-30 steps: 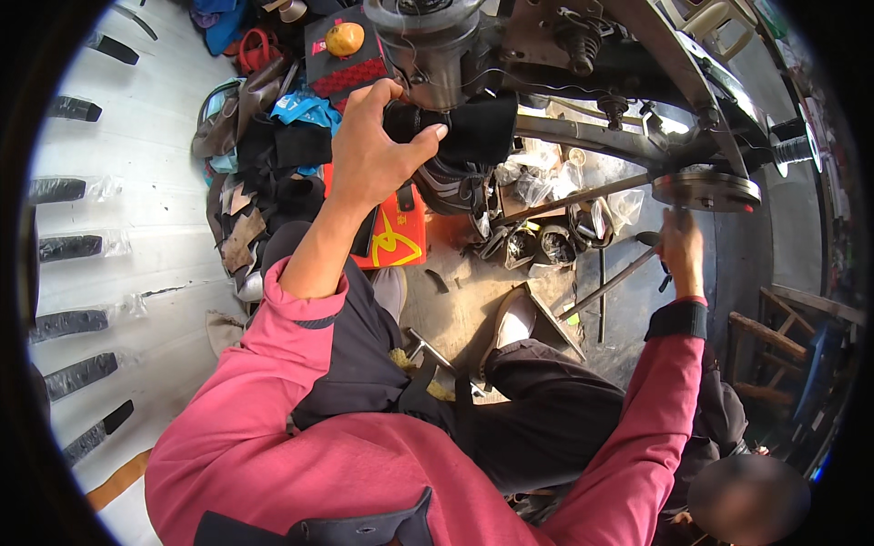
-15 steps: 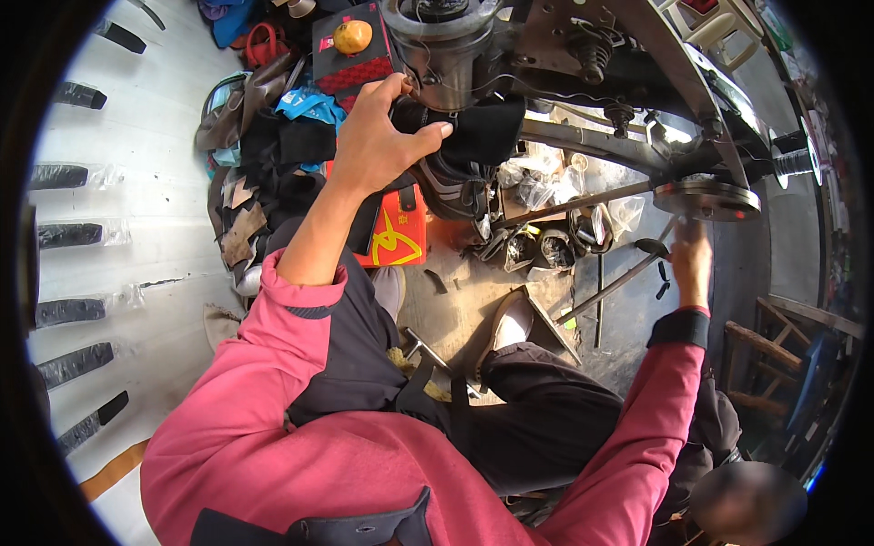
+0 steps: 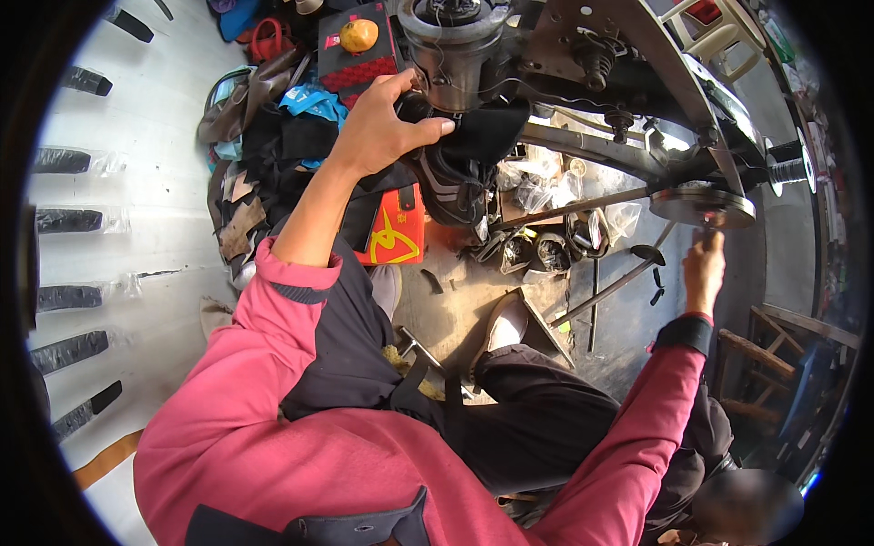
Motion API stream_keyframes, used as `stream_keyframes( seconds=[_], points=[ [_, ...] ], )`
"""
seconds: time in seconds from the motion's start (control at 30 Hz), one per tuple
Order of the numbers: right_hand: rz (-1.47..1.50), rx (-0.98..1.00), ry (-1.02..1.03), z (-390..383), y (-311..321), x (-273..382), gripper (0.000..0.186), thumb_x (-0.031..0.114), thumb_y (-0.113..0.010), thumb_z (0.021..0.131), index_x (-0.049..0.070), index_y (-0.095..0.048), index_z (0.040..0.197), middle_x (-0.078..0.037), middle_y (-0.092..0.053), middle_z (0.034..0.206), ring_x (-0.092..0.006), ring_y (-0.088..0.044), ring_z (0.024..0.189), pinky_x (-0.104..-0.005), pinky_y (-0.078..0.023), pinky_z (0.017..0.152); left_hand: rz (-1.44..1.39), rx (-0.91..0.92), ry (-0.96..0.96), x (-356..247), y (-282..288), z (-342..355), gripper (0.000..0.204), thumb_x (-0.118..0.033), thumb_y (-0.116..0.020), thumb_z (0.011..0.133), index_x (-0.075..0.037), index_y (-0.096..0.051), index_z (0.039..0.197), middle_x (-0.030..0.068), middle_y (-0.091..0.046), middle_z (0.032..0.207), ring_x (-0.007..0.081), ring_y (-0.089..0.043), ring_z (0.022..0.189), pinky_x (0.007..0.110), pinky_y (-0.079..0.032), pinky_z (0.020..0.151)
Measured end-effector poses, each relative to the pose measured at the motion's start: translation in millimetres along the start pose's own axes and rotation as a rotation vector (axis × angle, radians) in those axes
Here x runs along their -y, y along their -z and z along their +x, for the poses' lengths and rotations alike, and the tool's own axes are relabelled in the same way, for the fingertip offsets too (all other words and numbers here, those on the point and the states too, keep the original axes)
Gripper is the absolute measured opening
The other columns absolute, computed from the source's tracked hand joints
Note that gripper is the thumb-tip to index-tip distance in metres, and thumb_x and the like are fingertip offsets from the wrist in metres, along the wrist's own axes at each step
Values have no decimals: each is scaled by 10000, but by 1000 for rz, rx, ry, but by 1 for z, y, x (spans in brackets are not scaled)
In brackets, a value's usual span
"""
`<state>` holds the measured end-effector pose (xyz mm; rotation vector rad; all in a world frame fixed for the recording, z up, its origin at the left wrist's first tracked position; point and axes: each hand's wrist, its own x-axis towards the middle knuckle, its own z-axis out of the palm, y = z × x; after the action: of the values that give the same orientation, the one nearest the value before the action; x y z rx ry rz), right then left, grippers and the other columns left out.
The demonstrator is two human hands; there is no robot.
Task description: The person cuts a piece of black fabric with scissors, then uses a sewing machine to stitch the fabric onto a black sneaker. The person repeatedly aligns the fabric and shoe under the needle and operates the machine to sew along the shoe's edge.
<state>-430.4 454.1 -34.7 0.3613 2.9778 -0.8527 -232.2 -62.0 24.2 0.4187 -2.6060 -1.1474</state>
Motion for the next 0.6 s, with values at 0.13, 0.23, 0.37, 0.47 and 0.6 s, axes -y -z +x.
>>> stream_keyframes(
  seconds=[0.13,0.23,0.37,0.47,0.6],
  points=[
    [183,447,163,-59,-29,47,278,296,-628,1046,28,-623,1122,-85,-653,711,-145,-621,567,-300,-474,521,-33,22,12,2,0,1,931,-495,-881,737,140,-590,1352,276,-637,1350,353,-612,1286,387,-452,1111],
    [251,258,344,-72,8,74,238,258,-614,1057,23,-645,1083,-48,-624,726,-122,-590,606,-279,-462,553,-38,13,-18,3,0,2,929,-496,-882,737,149,-593,1340,278,-669,1290,356,-632,1256,393,-459,1105],
    [274,-68,361,-25,66,56,204,236,-592,1065,42,-644,1100,-32,-608,744,-134,-571,631,-284,-448,582,-78,69,-23,4,4,5,775,-446,-873,772,84,-650,1292,233,-710,1216,328,-666,1172,394,-478,1059],
    [61,-199,161,2,47,18,218,259,-593,1065,53,-629,1125,-60,-628,754,-150,-595,629,-319,-474,576,-96,99,-23,7,4,7,645,-394,-865,796,36,-687,1243,189,-731,1181,299,-678,1126,385,-479,1038],
    [-63,128,141,-22,-16,11,229,254,-614,1051,50,-596,1154,-86,-654,721,-181,-626,557,-358,-499,524,-97,45,-67,12,-3,8,535,-330,-855,820,-1,-702,1213,143,-750,1134,275,-686,1089,371,-477,1029]
  ],
)
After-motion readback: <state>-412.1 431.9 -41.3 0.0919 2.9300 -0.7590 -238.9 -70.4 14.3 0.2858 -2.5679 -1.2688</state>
